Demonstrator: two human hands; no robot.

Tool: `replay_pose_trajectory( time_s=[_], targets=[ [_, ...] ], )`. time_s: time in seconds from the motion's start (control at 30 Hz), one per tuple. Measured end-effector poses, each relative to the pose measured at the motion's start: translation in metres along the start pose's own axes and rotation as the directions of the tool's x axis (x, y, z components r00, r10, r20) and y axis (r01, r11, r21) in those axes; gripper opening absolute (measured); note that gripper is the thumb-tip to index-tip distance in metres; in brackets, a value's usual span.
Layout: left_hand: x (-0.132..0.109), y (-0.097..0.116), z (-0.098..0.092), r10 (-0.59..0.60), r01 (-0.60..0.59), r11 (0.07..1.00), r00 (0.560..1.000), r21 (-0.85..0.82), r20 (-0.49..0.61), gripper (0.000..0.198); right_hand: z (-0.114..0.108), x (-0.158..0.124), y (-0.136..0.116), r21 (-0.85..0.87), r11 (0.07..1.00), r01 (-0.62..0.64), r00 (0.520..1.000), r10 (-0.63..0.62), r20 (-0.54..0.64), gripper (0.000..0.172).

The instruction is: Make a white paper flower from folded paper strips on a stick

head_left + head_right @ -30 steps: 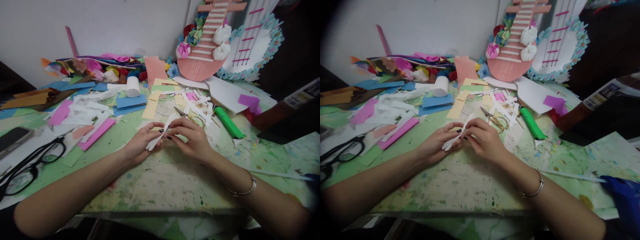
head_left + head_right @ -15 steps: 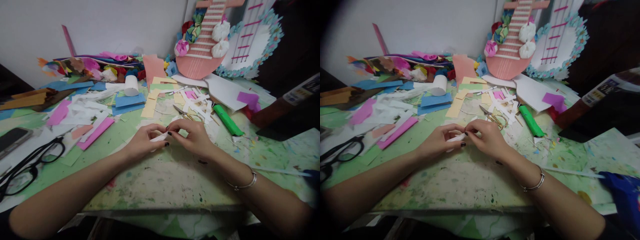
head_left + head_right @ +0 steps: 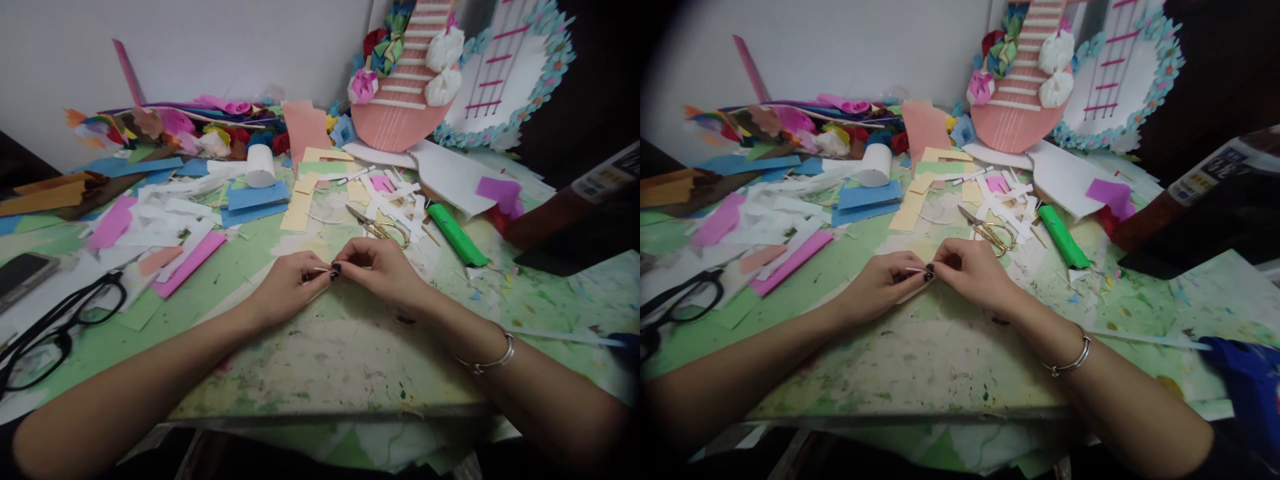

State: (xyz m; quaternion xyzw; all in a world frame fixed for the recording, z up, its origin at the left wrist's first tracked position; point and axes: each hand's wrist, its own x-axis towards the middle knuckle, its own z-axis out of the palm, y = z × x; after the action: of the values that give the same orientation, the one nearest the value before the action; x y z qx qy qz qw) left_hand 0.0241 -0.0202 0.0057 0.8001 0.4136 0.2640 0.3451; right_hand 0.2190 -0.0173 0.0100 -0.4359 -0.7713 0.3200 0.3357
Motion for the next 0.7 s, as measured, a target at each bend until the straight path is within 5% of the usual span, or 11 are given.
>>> replay_pose_trajectory(
  time_s=[0.13, 0.7],
  targets=[
    [0.0011, 0.0008, -0.0034, -0.038, 0.037, 0.999, 0.999, 0.027, 0.038, 0.032, 0.0032, 0.0006, 0.0045, 0.133, 0.989, -0.071, 0.997, 0.065, 0.046, 0.012],
    [-0.0039, 0.0027, 0.0008, -0.184, 0.173, 0.955, 0.983, -0.241, -0.021, 0.009, 0.01, 0.0004, -0.0029, 0.507, 0.784, -0.359, 0.933, 0.288, 0.215, 0.019]
  ],
)
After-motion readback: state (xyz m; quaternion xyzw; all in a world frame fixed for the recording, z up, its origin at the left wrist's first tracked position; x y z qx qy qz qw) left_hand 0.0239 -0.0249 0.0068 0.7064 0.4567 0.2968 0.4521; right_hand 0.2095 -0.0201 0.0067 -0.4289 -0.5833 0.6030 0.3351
